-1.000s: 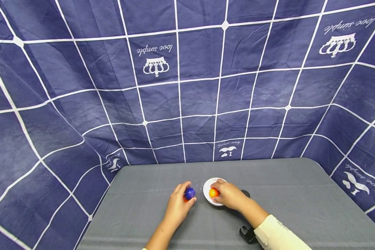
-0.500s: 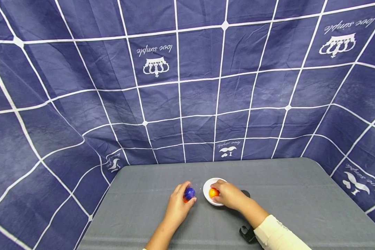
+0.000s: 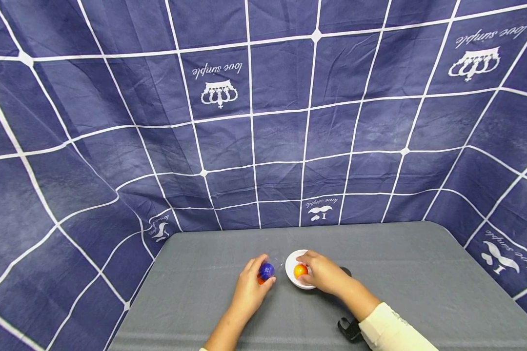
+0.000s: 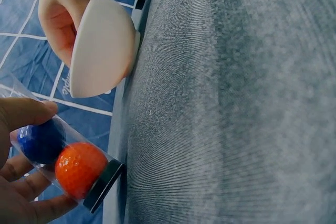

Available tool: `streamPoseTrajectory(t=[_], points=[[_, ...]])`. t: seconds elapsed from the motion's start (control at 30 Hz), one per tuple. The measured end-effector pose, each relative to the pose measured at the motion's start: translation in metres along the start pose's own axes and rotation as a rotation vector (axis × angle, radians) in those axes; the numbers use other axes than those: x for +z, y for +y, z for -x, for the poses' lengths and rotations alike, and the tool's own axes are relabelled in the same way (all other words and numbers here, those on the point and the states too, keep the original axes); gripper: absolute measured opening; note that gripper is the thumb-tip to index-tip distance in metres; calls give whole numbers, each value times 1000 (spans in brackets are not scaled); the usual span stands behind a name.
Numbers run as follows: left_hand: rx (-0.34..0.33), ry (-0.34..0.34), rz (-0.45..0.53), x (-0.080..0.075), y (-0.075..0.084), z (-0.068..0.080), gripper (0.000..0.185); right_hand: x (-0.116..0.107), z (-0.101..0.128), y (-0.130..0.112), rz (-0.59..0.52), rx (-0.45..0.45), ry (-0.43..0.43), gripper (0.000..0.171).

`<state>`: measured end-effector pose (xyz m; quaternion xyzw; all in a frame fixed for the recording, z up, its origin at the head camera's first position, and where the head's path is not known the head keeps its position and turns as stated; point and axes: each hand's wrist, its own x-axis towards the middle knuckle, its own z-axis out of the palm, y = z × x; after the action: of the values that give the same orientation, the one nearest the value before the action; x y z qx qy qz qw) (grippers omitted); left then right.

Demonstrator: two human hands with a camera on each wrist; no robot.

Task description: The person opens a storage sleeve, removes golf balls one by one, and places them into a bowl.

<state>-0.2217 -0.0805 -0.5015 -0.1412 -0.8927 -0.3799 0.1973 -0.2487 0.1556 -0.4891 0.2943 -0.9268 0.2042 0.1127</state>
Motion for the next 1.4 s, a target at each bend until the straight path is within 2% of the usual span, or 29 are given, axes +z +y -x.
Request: streamPoseTrajectory(t=[0.2, 0.37, 0.77, 1.17, 1.4], points=[[-7, -2, 17, -2, 0, 0, 56, -4, 1, 2, -39, 16, 34, 41], [20, 8, 19, -1, 0, -1, 56, -9, 3, 1, -89, -7, 87, 41], [94, 59, -67, -4, 6, -2, 60, -19, 8, -4, -250, -56, 216, 42], [222, 122, -178, -4, 15, -4, 61, -20, 12, -17, -441, -82, 183, 44], [249, 115, -266, -6, 18, -4, 62, -17, 16, -20, -529, -42, 143, 47]])
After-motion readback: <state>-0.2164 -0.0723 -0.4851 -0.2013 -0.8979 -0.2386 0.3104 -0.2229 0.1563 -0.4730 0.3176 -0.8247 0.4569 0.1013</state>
